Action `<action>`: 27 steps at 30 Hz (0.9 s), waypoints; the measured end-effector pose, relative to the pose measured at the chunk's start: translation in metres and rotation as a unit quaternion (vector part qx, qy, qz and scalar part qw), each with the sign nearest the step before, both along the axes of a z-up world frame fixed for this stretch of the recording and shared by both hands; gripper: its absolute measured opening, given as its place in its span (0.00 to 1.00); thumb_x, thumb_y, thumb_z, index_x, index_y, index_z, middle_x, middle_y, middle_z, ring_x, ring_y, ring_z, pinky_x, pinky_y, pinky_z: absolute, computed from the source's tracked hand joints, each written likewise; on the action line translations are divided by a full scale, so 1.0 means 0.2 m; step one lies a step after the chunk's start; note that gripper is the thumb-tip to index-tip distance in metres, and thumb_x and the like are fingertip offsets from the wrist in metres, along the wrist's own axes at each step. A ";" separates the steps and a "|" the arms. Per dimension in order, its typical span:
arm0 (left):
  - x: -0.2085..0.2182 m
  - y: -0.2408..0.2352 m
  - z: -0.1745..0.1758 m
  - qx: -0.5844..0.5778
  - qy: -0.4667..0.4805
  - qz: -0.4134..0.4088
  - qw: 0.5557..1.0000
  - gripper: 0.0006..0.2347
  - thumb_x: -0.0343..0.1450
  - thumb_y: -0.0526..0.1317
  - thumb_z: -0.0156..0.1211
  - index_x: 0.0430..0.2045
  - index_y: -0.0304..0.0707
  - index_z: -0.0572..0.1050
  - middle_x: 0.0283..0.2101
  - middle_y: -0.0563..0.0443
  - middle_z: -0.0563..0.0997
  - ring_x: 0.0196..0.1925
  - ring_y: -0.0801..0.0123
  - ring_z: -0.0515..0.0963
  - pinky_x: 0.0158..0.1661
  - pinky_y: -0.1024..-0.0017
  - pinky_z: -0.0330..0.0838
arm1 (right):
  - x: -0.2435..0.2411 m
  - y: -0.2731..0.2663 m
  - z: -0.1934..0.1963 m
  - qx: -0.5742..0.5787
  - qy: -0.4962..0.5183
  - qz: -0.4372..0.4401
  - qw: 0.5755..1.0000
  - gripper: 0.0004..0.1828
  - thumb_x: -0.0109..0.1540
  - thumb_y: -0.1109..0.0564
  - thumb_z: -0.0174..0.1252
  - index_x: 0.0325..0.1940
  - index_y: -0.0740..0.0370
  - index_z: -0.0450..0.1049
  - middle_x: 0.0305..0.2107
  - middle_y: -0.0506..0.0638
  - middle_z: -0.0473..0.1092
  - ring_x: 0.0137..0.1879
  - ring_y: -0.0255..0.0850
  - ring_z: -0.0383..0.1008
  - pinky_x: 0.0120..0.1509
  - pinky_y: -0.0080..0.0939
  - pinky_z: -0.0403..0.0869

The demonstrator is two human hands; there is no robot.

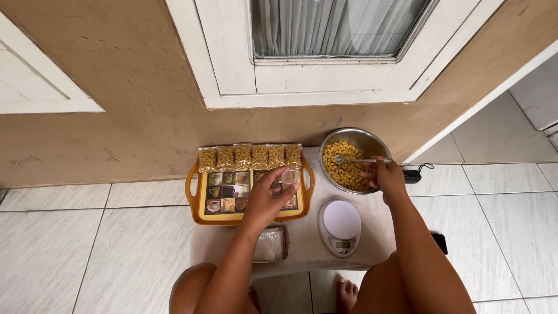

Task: Portioning and weighing small snacks into plastic bags using a spoon and a digital scale.

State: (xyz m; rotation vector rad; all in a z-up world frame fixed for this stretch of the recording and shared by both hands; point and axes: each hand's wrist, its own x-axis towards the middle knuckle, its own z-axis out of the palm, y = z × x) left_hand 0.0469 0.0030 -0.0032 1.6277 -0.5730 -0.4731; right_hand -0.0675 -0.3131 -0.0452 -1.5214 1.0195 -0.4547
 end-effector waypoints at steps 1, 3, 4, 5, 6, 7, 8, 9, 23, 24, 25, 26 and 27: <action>0.00 0.00 0.01 0.000 -0.001 0.000 1.000 0.26 0.68 0.46 0.71 0.58 0.32 0.73 0.56 0.27 0.74 0.63 0.38 0.73 0.58 0.51 0.73 | 0.00 -0.01 -0.01 0.000 -0.001 0.000 1.000 0.21 0.73 0.53 0.40 0.61 0.70 0.68 0.47 0.61 0.76 0.41 0.46 0.82 0.30 0.29 0.79; 0.00 0.01 0.03 0.002 0.002 -0.004 1.000 0.26 0.68 0.46 0.70 0.59 0.32 0.72 0.57 0.28 0.74 0.63 0.37 0.73 0.59 0.50 0.73 | 0.00 -0.02 -0.03 0.026 -0.011 -0.008 1.000 0.20 0.73 0.53 0.39 0.61 0.67 0.68 0.46 0.59 0.76 0.41 0.44 0.82 0.29 0.28 0.79; 0.00 0.01 0.03 0.002 0.002 -0.004 1.000 0.26 0.68 0.46 0.70 0.59 0.32 0.72 0.57 0.28 0.74 0.63 0.37 0.73 0.59 0.50 0.73 | 0.00 -0.02 -0.03 0.027 -0.011 -0.008 1.000 0.20 0.73 0.53 0.39 0.61 0.67 0.68 0.46 0.59 0.76 0.41 0.44 0.82 0.29 0.28 0.79; 0.00 0.00 0.03 0.002 -0.005 -0.007 1.000 0.26 0.69 0.46 0.70 0.59 0.32 0.72 0.56 0.28 0.74 0.63 0.37 0.73 0.58 0.50 0.73 | 0.00 -0.02 -0.03 0.031 -0.017 -0.011 0.999 0.20 0.73 0.53 0.39 0.61 0.67 0.68 0.46 0.59 0.76 0.41 0.44 0.82 0.29 0.27 0.79; 0.00 0.00 0.02 0.001 -0.011 -0.009 1.000 0.26 0.69 0.46 0.70 0.59 0.32 0.72 0.56 0.28 0.75 0.63 0.37 0.73 0.58 0.50 0.73 | 0.00 -0.03 -0.04 0.036 -0.024 -0.014 0.999 0.19 0.73 0.53 0.39 0.61 0.66 0.68 0.46 0.58 0.76 0.41 0.43 0.82 0.29 0.27 0.79; 0.00 0.00 0.02 0.002 -0.010 -0.009 1.000 0.26 0.69 0.46 0.70 0.59 0.32 0.72 0.56 0.28 0.75 0.63 0.37 0.73 0.58 0.50 0.73 | 0.00 -0.03 -0.03 0.037 -0.023 -0.014 0.999 0.19 0.73 0.53 0.39 0.61 0.66 0.68 0.46 0.58 0.76 0.41 0.43 0.82 0.29 0.27 0.79; 0.00 -0.01 0.03 0.004 -0.015 -0.012 1.000 0.25 0.69 0.46 0.70 0.59 0.32 0.72 0.56 0.29 0.75 0.63 0.38 0.73 0.58 0.50 0.73 | -0.01 -0.02 -0.02 0.039 -0.032 -0.018 0.999 0.19 0.74 0.52 0.39 0.61 0.65 0.68 0.46 0.57 0.76 0.41 0.43 0.82 0.28 0.26 0.78; 0.00 -0.01 0.03 0.005 -0.020 -0.015 1.000 0.25 0.69 0.45 0.70 0.59 0.32 0.72 0.56 0.30 0.75 0.63 0.38 0.73 0.58 0.50 0.73 | 0.00 -0.02 -0.01 0.041 -0.041 -0.021 0.998 0.19 0.74 0.52 0.39 0.61 0.64 0.68 0.46 0.56 0.76 0.42 0.42 0.82 0.28 0.25 0.77; -0.05 -0.03 0.00 0.026 -0.018 -0.029 0.999 0.25 0.69 0.45 0.69 0.59 0.32 0.72 0.56 0.28 0.75 0.62 0.40 0.75 0.58 0.54 0.73 | -0.02 0.40 0.23 -0.058 -0.194 0.048 0.978 0.15 0.75 0.54 0.38 0.50 0.64 0.69 0.32 0.59 0.75 0.33 0.44 0.79 0.25 0.30 0.65; -0.05 -0.03 0.00 0.029 -0.018 -0.030 0.999 0.25 0.69 0.45 0.69 0.59 0.32 0.72 0.56 0.29 0.75 0.62 0.40 0.75 0.58 0.55 0.74 | -0.03 0.42 0.23 -0.087 -0.212 0.069 0.971 0.15 0.76 0.55 0.39 0.48 0.66 0.69 0.31 0.62 0.75 0.32 0.46 0.79 0.25 0.31 0.65; -0.05 -0.03 0.01 0.030 -0.017 -0.030 0.999 0.25 0.69 0.45 0.69 0.59 0.32 0.72 0.56 0.29 0.75 0.62 0.40 0.75 0.58 0.55 0.74 | -0.04 0.41 0.20 -0.086 -0.212 0.069 0.971 0.15 0.76 0.55 0.39 0.48 0.66 0.69 0.31 0.62 0.75 0.32 0.46 0.79 0.25 0.31 0.65; -0.05 -0.03 0.01 0.028 -0.016 -0.029 0.999 0.26 0.69 0.45 0.69 0.59 0.31 0.71 0.55 0.28 0.75 0.62 0.39 0.75 0.58 0.54 0.74 | -0.05 0.41 0.17 -0.166 -0.240 0.110 0.950 0.13 0.74 0.58 0.41 0.47 0.68 0.70 0.30 0.64 0.76 0.29 0.46 0.78 0.25 0.31 0.66; -0.06 -0.02 0.02 0.026 -0.014 -0.029 0.999 0.26 0.68 0.44 0.69 0.59 0.30 0.71 0.55 0.27 0.75 0.62 0.38 0.75 0.58 0.53 0.74 | -0.06 0.40 0.14 -0.244 -0.265 0.150 0.921 0.12 0.73 0.62 0.42 0.45 0.70 0.71 0.29 0.65 0.77 0.25 0.46 0.77 0.24 0.32 0.66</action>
